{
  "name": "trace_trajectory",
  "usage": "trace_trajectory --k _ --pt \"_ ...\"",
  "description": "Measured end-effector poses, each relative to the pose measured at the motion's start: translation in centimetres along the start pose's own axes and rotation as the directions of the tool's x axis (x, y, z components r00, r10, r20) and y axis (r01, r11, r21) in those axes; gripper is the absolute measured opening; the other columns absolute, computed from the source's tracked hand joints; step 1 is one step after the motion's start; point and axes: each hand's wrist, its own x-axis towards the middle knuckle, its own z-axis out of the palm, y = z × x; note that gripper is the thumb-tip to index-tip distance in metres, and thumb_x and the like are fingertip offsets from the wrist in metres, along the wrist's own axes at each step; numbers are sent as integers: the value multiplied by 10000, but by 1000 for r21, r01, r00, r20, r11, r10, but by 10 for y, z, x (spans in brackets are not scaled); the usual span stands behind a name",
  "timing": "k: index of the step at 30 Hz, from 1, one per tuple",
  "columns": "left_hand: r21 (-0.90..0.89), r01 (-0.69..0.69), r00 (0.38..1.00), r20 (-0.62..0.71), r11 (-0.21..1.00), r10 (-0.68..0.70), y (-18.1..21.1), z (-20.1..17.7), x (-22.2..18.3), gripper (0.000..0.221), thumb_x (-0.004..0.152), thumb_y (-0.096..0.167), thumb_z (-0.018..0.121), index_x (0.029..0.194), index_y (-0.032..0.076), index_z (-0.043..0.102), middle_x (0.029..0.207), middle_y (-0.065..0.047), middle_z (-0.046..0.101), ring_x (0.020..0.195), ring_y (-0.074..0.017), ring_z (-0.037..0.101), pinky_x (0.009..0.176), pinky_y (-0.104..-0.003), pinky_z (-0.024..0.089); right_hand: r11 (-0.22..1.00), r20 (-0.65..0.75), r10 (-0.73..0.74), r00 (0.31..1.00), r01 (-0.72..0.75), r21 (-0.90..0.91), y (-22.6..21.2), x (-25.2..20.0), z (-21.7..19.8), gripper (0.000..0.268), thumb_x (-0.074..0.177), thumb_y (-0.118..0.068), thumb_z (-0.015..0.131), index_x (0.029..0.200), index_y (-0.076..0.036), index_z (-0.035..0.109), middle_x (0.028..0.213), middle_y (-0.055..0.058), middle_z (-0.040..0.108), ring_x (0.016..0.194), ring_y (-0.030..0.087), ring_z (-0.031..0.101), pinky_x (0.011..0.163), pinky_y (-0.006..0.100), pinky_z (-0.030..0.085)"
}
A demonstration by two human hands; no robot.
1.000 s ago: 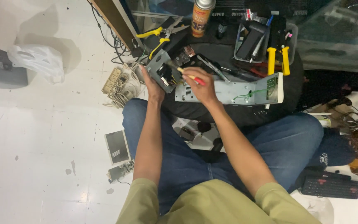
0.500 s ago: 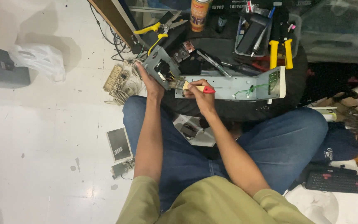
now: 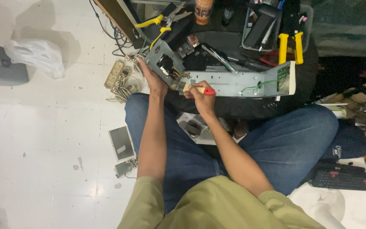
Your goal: Disassembling an electronic device by removing screws, cleaning with a brush, and disconnecting the circuit board from the chassis.
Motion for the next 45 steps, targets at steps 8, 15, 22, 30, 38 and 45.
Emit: trace_trajectory --k 8,15,22,30,38,45 --pt "31 32 999 -9 999 -31 14 13 -6 1141 805 951 444 1469 26 504 1378 -245 599 1297 -403 598 1189 -601 342 984 -32 108 994 -102 145 6 -4 12 116 812 57 716 914 94 678 775 324 717 657 304 770 584 361 675" --pt "152 44 996 -79 987 -32 70 75 -62 815 693 925 417 691 121 550 549 -31 424 528 -190 499 690 -424 463 998 136 -63 989 61 18 -6 -5 -7 102 866 -18 748 914 42 680 681 248 712 582 246 750 542 303 628" --pt "141 75 990 -127 987 -57 69 73 -59 812 658 928 434 623 121 519 520 -60 442 507 -217 535 648 -399 492 891 190 -387 902 420 -176 -22 3 -2 85 836 11 766 911 1 728 709 233 719 670 298 758 529 348 544" --pt "147 57 998 -27 987 -54 26 31 -21 1177 790 947 397 1536 41 316 1411 -266 391 1355 -432 408 1218 -605 228 880 129 -420 898 438 -183 -17 3 -2 82 842 10 765 908 -1 718 720 210 726 689 260 753 600 346 570" --pt "107 95 995 18 990 -98 29 34 -30 1293 750 969 370 1642 73 96 1669 -289 132 1570 -448 134 1279 -633 36 909 183 -365 913 392 -141 -44 -1 -1 60 885 -9 746 929 3 707 734 202 745 662 240 761 615 315 578" --pt "151 71 993 78 986 -83 36 37 -41 1217 797 938 387 1649 143 35 1686 -277 128 1570 -451 125 1269 -662 72 956 -93 121 988 -141 -258 -6 31 -53 95 801 -144 691 858 -69 679 561 71 552 395 112 528 367 251 409"
